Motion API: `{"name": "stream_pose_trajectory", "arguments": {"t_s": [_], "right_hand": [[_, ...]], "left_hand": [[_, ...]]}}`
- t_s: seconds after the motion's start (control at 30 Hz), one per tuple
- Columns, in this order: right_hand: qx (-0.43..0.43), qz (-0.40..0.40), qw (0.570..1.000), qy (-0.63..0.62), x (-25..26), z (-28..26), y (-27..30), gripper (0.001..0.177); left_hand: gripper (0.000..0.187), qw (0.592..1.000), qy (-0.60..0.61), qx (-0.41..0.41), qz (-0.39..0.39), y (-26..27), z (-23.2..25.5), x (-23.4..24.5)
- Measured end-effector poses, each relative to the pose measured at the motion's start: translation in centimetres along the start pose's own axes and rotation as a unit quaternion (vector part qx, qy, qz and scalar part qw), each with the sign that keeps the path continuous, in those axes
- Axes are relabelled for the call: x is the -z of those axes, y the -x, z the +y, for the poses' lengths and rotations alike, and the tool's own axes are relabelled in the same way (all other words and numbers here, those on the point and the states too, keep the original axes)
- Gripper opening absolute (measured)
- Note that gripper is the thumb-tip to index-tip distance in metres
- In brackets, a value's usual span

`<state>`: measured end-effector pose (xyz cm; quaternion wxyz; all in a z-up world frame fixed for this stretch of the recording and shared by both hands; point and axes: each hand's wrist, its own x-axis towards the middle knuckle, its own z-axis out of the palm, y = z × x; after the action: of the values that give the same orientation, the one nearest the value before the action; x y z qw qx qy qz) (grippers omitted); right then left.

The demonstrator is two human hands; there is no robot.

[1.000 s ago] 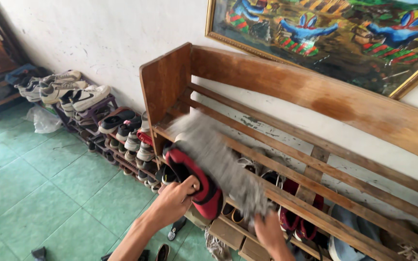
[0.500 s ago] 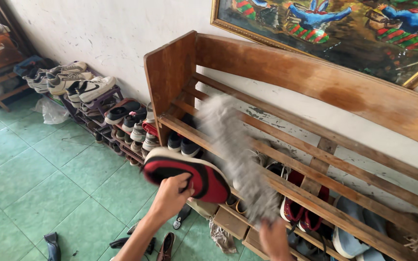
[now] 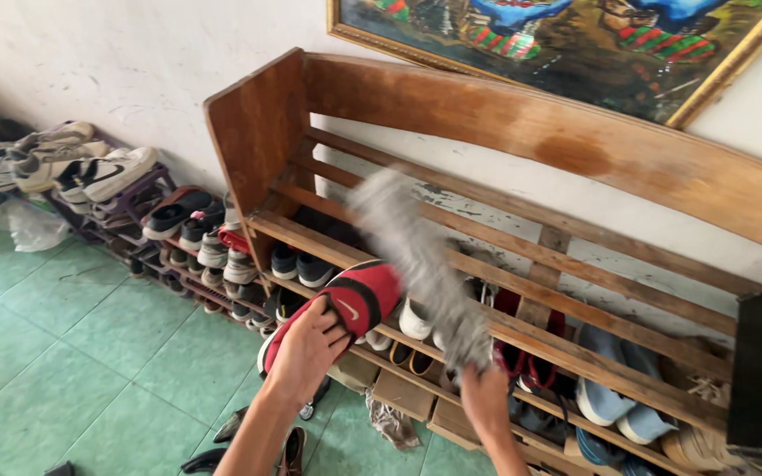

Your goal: The person removes several pairs of shoes from a wooden shoe rack and places them on the floor. They then use a spray bottle to apply liquid to the rack and wipe the shelves with a duster. Finally, the person wipes a pair of red sneakers with the duster.

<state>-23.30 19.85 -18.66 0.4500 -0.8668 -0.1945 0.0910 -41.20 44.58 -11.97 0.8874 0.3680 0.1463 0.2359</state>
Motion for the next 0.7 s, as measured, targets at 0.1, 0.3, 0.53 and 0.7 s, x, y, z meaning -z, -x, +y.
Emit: {"name": "stream_pose_trajectory", "arguments": {"t_s": [0.1,0.3,0.53,0.7], "right_hand": [[0.008,0.097,0.991,-0.092,-0.5,0.0,0.0,0.028],[0.215,0.059,0.975,-0.010,-0.5,0.7,-0.3,0.022],[0.002,0.045,0.991,-0.123,-1.1,0.4,-1.1,0.031],[0.176,-0.011,0.978,-0.108,-2.4,1.7,-0.5,0.026]], "left_hand": [[0.091,0.997,0.071,0.008,-0.012,0.6,1.1,-2.0],[0.134,0.971,0.235,0.013,-0.041,0.9,2.1,-6.5],[0.139,0.964,0.262,-0.028,-0.038,0.8,1.5,-7.5],[0.140,0.952,0.307,-0.006,0.000,0.2,0.7,-7.1]]}}
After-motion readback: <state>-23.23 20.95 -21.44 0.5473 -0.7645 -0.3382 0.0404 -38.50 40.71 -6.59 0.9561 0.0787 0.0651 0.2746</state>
